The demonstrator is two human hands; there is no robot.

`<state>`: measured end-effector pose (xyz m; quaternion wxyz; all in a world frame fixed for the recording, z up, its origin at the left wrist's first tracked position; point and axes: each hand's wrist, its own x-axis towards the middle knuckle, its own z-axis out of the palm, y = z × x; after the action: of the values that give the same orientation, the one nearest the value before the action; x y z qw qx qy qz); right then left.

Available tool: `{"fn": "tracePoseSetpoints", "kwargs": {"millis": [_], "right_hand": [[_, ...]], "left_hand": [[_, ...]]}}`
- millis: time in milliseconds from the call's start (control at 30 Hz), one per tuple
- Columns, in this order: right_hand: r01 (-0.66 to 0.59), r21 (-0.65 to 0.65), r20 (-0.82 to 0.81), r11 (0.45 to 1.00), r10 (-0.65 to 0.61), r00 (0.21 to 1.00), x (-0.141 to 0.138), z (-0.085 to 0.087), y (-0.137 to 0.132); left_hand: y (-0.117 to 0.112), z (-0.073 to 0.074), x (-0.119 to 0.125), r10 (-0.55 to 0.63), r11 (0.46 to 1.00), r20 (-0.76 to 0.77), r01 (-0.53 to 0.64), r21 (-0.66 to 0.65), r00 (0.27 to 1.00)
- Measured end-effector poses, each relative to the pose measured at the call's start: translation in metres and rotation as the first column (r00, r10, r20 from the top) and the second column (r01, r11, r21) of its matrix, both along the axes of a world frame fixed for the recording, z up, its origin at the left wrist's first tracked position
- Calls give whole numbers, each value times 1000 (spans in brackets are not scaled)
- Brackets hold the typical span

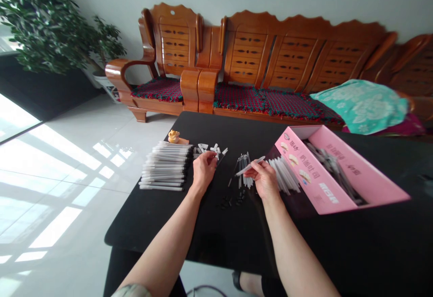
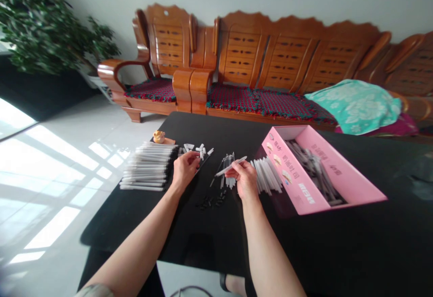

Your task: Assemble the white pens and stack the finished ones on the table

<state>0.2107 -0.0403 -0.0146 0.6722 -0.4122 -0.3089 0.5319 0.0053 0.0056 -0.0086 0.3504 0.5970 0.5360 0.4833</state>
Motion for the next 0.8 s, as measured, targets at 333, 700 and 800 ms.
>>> {"fn": "tracePoseSetpoints", "kwargs": {"millis": [333,700,800], "right_hand": [[-77,-30,47,997,78,996,-5,5,-2],[-156,-21,54,988,157,986,-5,4,-3],[-174,-21,62,985,175,983,-5,3,-3]], "left_hand": [[18,-18,-12,1,966,-532,137,220,847],[7,-8,-11,96,993,-630,-34,110,771],[7,-6,-11,81,996,-567,-40,83,820]]}}
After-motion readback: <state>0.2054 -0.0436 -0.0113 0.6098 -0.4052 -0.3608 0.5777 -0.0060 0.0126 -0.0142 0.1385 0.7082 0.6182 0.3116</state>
